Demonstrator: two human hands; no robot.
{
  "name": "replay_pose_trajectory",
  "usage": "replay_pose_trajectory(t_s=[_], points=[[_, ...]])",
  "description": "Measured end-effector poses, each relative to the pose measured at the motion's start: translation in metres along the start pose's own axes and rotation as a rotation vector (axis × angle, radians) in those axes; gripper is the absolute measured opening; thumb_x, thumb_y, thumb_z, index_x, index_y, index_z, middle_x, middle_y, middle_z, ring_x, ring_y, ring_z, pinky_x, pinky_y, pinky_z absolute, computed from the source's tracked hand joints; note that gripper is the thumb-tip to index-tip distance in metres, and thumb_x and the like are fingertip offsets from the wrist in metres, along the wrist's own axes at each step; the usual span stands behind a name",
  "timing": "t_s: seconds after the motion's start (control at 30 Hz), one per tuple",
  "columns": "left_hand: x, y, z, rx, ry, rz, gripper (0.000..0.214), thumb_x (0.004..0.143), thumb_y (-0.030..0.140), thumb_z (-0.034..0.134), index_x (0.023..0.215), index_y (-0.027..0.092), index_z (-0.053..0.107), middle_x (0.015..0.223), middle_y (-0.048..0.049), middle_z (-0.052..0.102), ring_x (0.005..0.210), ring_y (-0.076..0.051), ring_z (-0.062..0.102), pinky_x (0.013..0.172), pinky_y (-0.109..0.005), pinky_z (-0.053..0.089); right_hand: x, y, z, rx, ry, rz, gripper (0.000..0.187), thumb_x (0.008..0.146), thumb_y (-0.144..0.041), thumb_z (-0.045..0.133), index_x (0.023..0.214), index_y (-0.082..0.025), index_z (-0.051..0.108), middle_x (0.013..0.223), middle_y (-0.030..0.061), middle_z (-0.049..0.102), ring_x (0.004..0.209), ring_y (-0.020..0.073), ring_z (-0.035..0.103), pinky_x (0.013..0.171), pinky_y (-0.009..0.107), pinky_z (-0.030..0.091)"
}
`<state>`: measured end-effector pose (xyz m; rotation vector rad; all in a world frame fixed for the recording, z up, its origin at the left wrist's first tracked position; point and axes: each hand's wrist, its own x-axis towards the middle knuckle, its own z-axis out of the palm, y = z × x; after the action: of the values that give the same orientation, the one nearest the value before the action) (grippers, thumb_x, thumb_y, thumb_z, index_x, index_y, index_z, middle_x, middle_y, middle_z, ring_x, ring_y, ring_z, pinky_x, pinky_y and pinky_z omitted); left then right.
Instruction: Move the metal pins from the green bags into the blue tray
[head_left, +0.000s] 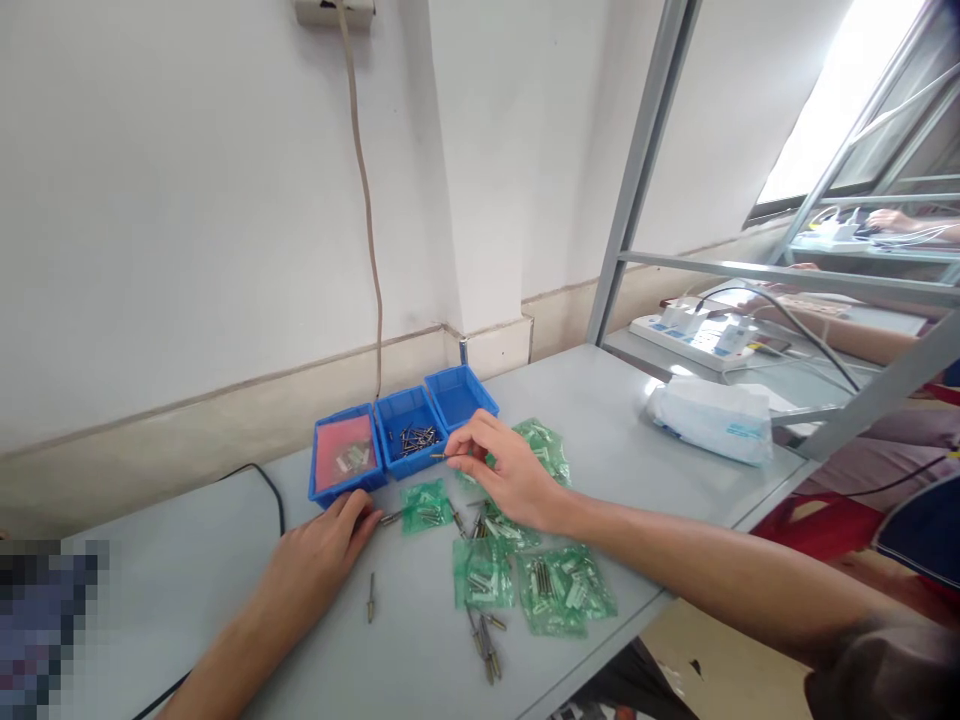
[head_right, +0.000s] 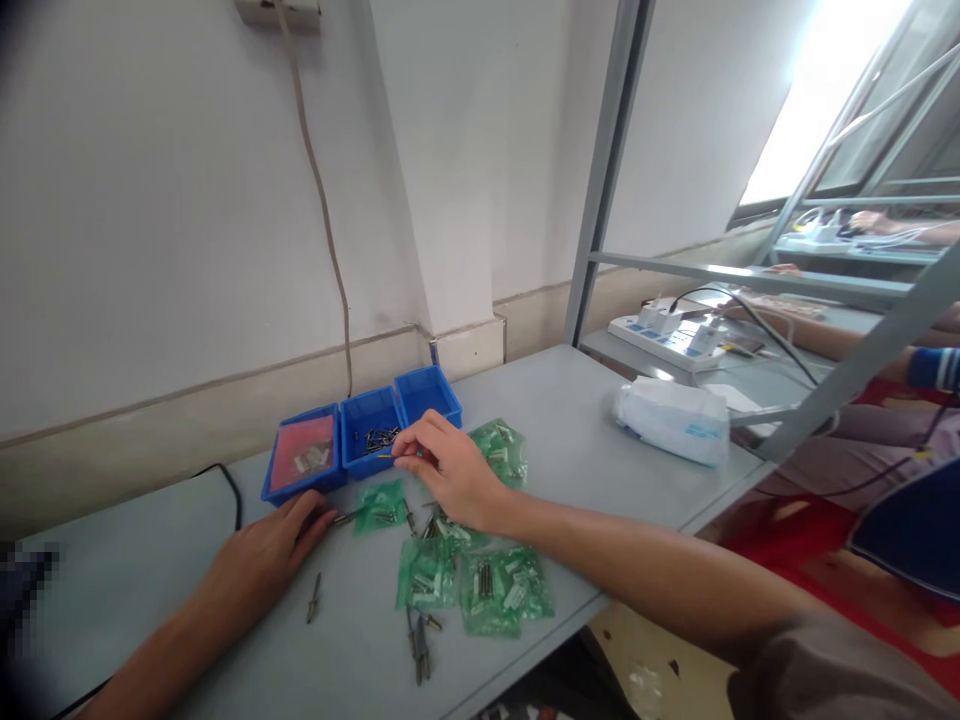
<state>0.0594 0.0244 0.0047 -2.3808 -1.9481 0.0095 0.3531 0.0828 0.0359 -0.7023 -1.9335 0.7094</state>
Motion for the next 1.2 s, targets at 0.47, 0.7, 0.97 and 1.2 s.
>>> replay_pose_trajectory(t_s=[0.47, 0.7, 0.97, 1.2], points=[[-0.001, -0.001, 0.001, -0.007, 0.033, 0.022, 0.028, 0.113, 0.043, 0.034, 0.107, 0.025, 0.055, 0.103, -0.0012, 0.073, 0.078, -0.021, 0.073, 0.058, -0.028, 0.032, 0.010, 0.003, -0.004, 0.965, -0.148, 0.492, 0.029, 0.097, -0.045, 0.075, 0.097, -0.017, 0.068, 0.081, -0.0013, 0.057, 0.060, 0.0075, 0.043, 0.059, 0.025, 0.033], [-0.004, -0.003, 0.002, -0.015, 0.081, 0.057, 0.030, 0.113, 0.043, 0.033, 0.107, 0.025, 0.056, 0.101, -0.0007, 0.074, 0.076, -0.020, 0.072, 0.059, -0.028, 0.032, 0.012, 0.008, -0.002, 0.717, -0.038, 0.482, 0.030, 0.095, -0.046, 0.076, 0.104, -0.020, 0.065, 0.089, -0.0010, 0.059, 0.062, 0.0092, 0.047, 0.061, 0.027, 0.037], [-0.002, 0.000, 0.000, -0.006, 0.070, 0.042, 0.030, 0.112, 0.043, 0.035, 0.105, 0.024, 0.057, 0.100, -0.0018, 0.074, 0.075, -0.020, 0.071, 0.057, -0.028, 0.031, 0.005, 0.001, 0.001, 0.153, -0.056, 0.184, 0.011, 0.097, -0.033, 0.072, 0.098, -0.023, 0.069, 0.093, -0.0004, 0.062, 0.075, 0.0141, 0.053, 0.071, 0.030, 0.044], [-0.002, -0.001, 0.000, -0.031, 0.065, 0.033, 0.030, 0.112, 0.043, 0.034, 0.106, 0.025, 0.058, 0.101, -0.0017, 0.074, 0.075, -0.020, 0.071, 0.057, -0.027, 0.033, 0.006, 0.001, 0.002, 0.363, -0.128, 0.296, 0.018, 0.102, -0.040, 0.065, 0.105, -0.022, 0.063, 0.085, -0.0010, 0.062, 0.068, 0.0134, 0.052, 0.065, 0.028, 0.043]])
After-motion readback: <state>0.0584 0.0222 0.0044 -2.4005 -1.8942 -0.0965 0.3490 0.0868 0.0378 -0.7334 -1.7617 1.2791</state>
